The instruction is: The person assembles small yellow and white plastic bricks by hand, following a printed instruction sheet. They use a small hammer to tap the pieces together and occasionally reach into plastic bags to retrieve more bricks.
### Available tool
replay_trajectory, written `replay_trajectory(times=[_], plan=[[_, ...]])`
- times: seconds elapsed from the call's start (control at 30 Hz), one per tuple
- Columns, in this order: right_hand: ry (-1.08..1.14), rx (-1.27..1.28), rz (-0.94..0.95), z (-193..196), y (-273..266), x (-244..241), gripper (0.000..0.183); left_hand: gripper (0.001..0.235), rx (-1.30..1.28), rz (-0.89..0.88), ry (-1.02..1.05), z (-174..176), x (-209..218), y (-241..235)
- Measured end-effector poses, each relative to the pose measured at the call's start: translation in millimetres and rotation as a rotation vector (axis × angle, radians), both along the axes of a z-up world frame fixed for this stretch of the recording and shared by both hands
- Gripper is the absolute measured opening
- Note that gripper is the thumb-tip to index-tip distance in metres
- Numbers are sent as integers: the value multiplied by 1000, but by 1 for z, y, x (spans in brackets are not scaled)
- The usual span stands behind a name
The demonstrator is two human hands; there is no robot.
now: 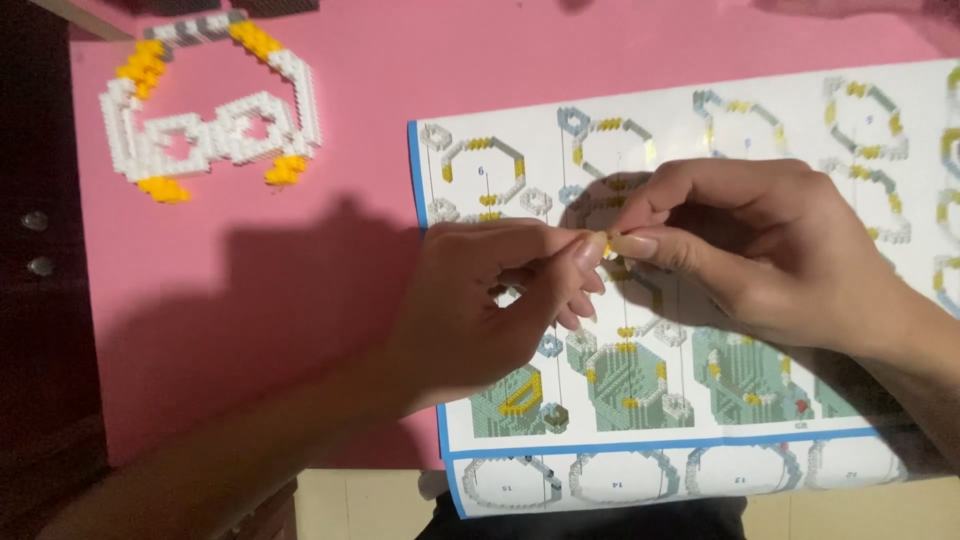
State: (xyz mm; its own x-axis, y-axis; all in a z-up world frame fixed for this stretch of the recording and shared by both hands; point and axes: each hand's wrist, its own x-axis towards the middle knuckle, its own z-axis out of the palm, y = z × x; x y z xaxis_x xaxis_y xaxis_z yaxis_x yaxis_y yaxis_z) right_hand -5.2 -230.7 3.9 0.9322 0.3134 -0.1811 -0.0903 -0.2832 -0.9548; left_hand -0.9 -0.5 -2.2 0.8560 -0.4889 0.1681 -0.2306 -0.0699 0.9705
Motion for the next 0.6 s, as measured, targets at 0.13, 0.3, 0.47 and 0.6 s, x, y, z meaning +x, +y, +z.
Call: replay_trajectory(times=[0.13,0.3,0.47,0.6], plan=[[71,213,-42,2,-3,4,11,36,282,76,12,22,8,5],[47,282,37,11,-11,15,12,24,423,56,-513,14,16,17],[18,137,109,19,-15,18,13,17,283,58,-890,-4,25,15],[-151,-14,233,38,-68,24,20,13,204,38,-872,-1,23,13]])
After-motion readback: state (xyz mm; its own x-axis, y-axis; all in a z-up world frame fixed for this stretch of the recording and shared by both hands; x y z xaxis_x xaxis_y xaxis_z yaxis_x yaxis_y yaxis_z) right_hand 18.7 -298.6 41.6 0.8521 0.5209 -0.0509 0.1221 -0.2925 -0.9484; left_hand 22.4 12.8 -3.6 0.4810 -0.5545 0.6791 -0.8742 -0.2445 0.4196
